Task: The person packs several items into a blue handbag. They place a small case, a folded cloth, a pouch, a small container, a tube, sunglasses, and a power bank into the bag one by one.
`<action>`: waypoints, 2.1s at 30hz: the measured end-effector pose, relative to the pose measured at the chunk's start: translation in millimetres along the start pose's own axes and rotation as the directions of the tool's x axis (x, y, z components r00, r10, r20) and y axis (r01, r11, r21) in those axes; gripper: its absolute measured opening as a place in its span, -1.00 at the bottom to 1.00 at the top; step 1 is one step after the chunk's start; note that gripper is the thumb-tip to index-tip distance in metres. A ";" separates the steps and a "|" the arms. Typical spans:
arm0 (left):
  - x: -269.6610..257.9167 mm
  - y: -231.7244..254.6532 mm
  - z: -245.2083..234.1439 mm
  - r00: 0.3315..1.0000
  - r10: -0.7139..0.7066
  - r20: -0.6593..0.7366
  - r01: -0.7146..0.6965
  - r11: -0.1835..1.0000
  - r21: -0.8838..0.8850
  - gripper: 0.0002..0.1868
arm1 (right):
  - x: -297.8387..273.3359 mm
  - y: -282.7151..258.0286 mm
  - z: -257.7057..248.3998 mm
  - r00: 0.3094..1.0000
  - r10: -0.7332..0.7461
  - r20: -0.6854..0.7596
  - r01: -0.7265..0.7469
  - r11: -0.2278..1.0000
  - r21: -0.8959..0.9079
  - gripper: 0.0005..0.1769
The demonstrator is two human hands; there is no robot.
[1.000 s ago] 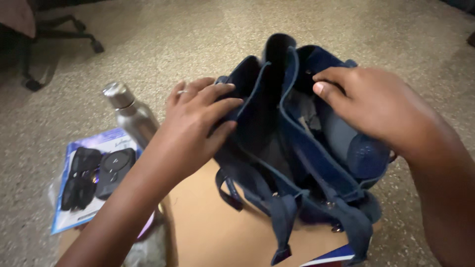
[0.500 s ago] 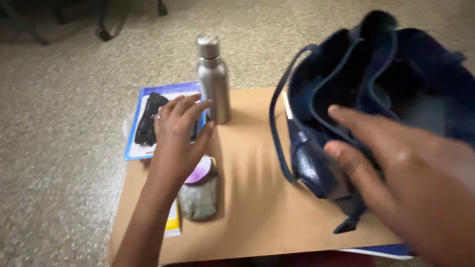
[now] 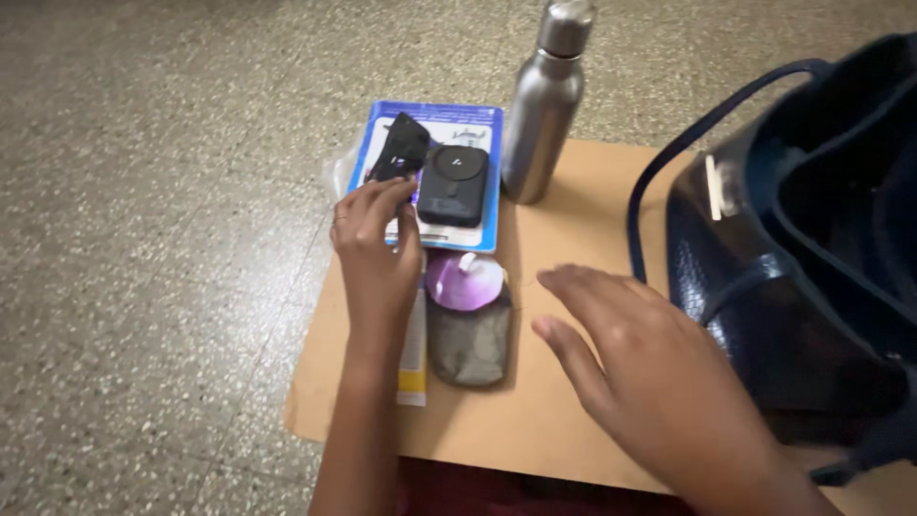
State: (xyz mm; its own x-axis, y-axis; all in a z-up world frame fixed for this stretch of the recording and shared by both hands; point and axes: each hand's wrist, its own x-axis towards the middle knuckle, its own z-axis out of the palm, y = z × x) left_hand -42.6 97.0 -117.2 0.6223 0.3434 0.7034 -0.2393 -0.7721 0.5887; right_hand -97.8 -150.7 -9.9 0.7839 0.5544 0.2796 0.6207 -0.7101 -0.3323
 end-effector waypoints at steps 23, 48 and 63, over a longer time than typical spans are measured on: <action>-8.5 -8.8 7.7 0.994 -0.072 -0.086 0.072 0.997 -0.007 -0.74 | 63.3 19.2 113.8 0.955 -0.207 -0.214 0.230 0.970 0.085 -0.57; -6.1 -2.2 1.2 0.995 -0.058 -0.076 0.053 0.997 -0.063 -0.75 | 74.2 90.9 124.6 0.889 0.016 -0.457 0.039 0.993 0.112 -0.79; -7.3 -3.0 3.2 0.996 -0.049 -0.071 0.045 0.997 -0.063 -0.74 | 49.2 15.0 103.9 0.948 0.289 0.132 -0.312 0.926 0.212 0.03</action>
State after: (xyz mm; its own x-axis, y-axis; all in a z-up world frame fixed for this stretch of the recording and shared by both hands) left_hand -44.0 95.1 -125.3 0.5789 0.4181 0.7000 -0.2580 -0.7204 0.6437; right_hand -48.4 -89.0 -94.7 0.9245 0.3777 0.0506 0.3338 -0.7384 -0.5860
